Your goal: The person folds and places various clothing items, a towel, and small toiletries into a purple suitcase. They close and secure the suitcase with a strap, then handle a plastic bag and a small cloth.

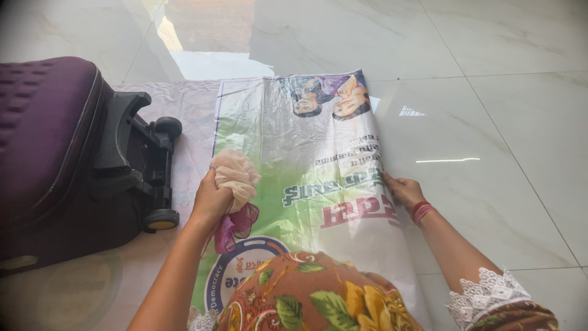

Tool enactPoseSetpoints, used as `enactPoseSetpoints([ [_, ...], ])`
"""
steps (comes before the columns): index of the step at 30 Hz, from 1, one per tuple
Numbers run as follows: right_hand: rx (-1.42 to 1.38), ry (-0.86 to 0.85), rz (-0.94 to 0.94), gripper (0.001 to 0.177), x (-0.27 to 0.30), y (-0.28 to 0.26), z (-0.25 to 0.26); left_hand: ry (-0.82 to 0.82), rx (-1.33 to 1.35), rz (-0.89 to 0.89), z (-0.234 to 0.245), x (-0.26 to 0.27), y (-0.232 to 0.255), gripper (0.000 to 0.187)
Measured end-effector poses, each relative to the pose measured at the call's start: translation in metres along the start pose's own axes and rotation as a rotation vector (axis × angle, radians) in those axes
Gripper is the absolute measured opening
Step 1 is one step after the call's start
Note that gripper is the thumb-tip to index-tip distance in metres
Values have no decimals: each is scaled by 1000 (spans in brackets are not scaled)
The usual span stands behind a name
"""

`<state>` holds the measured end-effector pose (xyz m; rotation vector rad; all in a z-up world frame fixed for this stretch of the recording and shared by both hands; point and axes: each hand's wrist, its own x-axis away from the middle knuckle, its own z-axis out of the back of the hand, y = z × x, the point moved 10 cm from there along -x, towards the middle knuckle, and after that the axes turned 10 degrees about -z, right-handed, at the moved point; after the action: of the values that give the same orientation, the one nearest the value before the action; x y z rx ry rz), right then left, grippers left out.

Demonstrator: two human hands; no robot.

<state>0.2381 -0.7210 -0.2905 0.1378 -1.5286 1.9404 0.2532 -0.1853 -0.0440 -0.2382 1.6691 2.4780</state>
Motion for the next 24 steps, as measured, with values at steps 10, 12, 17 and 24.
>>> enactPoseSetpoints([
  [10,-214,27,-174,31,-17,1,6,10,4,50,5,8,-5,48],
  [12,-123,97,-193,36,-5,-7,14,17,-13,62,11,14,-11,48],
  [17,571,536,519,63,118,-92,-37,86,-82,97,29,17,-35,44],
  [24,1340,-170,742,97,221,-54,-234,108,-180,115,28,25,-55,46],
])
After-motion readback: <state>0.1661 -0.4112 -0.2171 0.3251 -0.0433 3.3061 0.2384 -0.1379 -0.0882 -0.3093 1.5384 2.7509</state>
